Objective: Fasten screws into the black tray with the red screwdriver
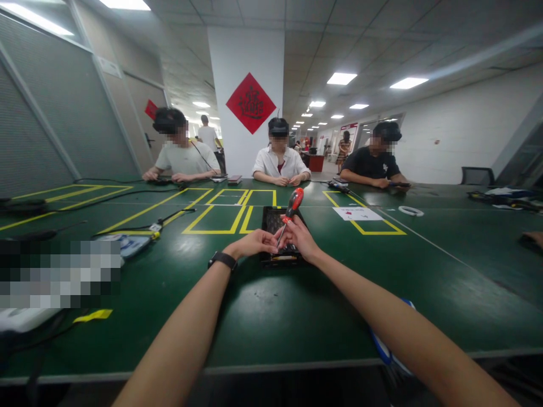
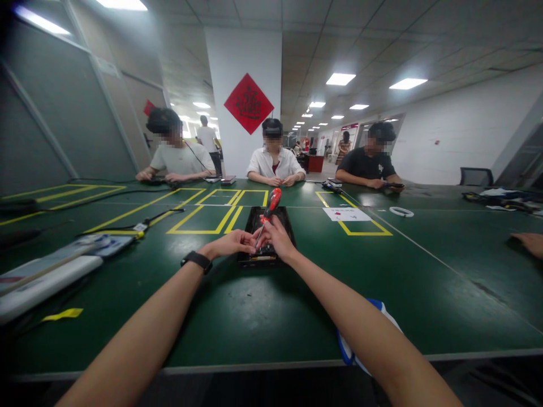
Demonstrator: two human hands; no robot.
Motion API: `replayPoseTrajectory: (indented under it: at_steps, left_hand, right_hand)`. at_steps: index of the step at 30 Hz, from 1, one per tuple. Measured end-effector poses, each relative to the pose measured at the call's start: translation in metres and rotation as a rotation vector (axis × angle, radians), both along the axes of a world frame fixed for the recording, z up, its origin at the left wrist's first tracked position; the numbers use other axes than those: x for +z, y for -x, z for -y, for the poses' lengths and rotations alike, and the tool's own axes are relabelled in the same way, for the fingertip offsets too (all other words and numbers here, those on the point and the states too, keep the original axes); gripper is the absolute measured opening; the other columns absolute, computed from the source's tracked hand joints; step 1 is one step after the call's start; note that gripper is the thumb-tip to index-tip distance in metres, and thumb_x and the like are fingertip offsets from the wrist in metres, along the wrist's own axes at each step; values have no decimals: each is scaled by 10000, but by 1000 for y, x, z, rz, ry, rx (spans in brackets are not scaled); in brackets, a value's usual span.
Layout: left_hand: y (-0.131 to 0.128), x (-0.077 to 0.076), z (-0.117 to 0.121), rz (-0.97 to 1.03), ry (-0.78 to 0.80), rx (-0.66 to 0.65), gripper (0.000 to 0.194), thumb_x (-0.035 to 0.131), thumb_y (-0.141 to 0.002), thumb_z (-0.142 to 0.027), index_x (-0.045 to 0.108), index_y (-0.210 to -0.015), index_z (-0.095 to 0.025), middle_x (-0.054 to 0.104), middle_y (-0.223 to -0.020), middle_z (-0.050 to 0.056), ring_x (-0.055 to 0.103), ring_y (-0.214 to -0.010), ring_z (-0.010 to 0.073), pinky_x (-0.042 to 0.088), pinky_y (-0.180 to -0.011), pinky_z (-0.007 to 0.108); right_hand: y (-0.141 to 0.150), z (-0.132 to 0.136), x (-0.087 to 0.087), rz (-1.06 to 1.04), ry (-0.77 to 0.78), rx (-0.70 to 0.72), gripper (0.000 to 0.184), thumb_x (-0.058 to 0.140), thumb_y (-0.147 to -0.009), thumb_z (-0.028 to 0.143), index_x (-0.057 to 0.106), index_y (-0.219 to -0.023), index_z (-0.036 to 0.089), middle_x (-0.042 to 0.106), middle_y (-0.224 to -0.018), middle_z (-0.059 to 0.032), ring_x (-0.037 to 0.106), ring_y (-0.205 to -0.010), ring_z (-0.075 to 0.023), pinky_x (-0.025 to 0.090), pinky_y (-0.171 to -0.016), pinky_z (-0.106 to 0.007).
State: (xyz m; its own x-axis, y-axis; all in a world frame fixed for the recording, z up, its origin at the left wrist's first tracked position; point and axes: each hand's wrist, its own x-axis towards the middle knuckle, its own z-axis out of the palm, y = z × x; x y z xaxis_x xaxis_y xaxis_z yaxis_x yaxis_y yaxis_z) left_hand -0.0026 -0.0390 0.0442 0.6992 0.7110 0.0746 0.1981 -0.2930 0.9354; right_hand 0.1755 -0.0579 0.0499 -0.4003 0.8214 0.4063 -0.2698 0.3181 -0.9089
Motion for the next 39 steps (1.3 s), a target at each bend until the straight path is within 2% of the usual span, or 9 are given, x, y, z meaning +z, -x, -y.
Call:
replayPoseTrajectory:
  at_steps: [8, 14, 18, 24, 28, 31, 35, 39]
  left_hand:
    - [0, -1, -3, -8, 0, -50, 286, 631, -664, -335, 619, -811, -89, 642, -794, 61, 569, -734, 122, 412, -751, 258]
    - [-4, 0, 1, -18, -44, 32, 288, 699, -576, -300, 580, -742, -96, 580, -666, -12, 518, -607, 78, 398, -630, 215]
    - [-3, 0, 1, 1, -21, 31, 267, 702, -575, -286, 565, -696, -92, 554, -611, -28, 491, -560, 60, 383, -587, 198]
    - [2, -1, 0, 31, 18, 15, 308, 692, -594, -293, 619, -809, -86, 648, -791, 61, 574, -701, 114, 429, -727, 267]
    - [2, 2, 2, 18, -6, -8, 328, 665, -630, -311, 629, -855, -75, 655, -834, 91, 583, -753, 134, 424, -763, 280]
    - [0, 3, 3, 5, -34, 18, 308, 673, -620, -301, 622, -835, -86, 645, -801, 59, 570, -724, 118, 422, -725, 253]
    - [-2, 0, 1, 8, -42, 58, 272, 702, -578, -287, 581, -733, -97, 594, -661, -9, 524, -605, 77, 402, -619, 207]
    - [-2, -3, -1, 15, -13, 49, 270, 692, -590, -304, 578, -714, -93, 589, -657, -3, 519, -599, 77, 403, -621, 214]
  right_hand:
    - [-1, -3, -3, -22, 1, -10, 339, 381, -824, 421, 404, -1080, 200, 591, -677, 8, 554, -459, -84, 426, -469, -208]
    - [0, -1, -1, -21, -13, -22, 344, 394, -812, 441, 403, -1064, 207, 595, -678, 9, 550, -463, -84, 419, -468, -205]
    - [0, -1, -1, -5, -5, -31, 363, 389, -810, 452, 399, -1077, 205, 606, -692, -3, 560, -477, -90, 421, -471, -207]
    - [-1, -3, -3, 2, 5, -17, 349, 383, -819, 434, 401, -1084, 208, 609, -694, -6, 571, -480, -93, 416, -468, -202]
    - [-2, -3, -3, 5, -5, -30, 324, 394, -818, 420, 405, -1067, 212, 603, -690, 5, 563, -476, -86, 421, -477, -204]
    - [-2, -2, -2, 3, 1, -28, 332, 391, -817, 428, 396, -1068, 211, 600, -681, 7, 559, -476, -87, 421, -477, -204]
    - [-2, -2, 0, -2, -1, -19, 335, 394, -814, 433, 395, -1068, 214, 602, -683, 4, 559, -479, -90, 418, -474, -205]
    - [-2, -2, -1, 8, 2, -28, 356, 392, -811, 444, 388, -1083, 214, 606, -682, 3, 555, -476, -90, 423, -478, -209]
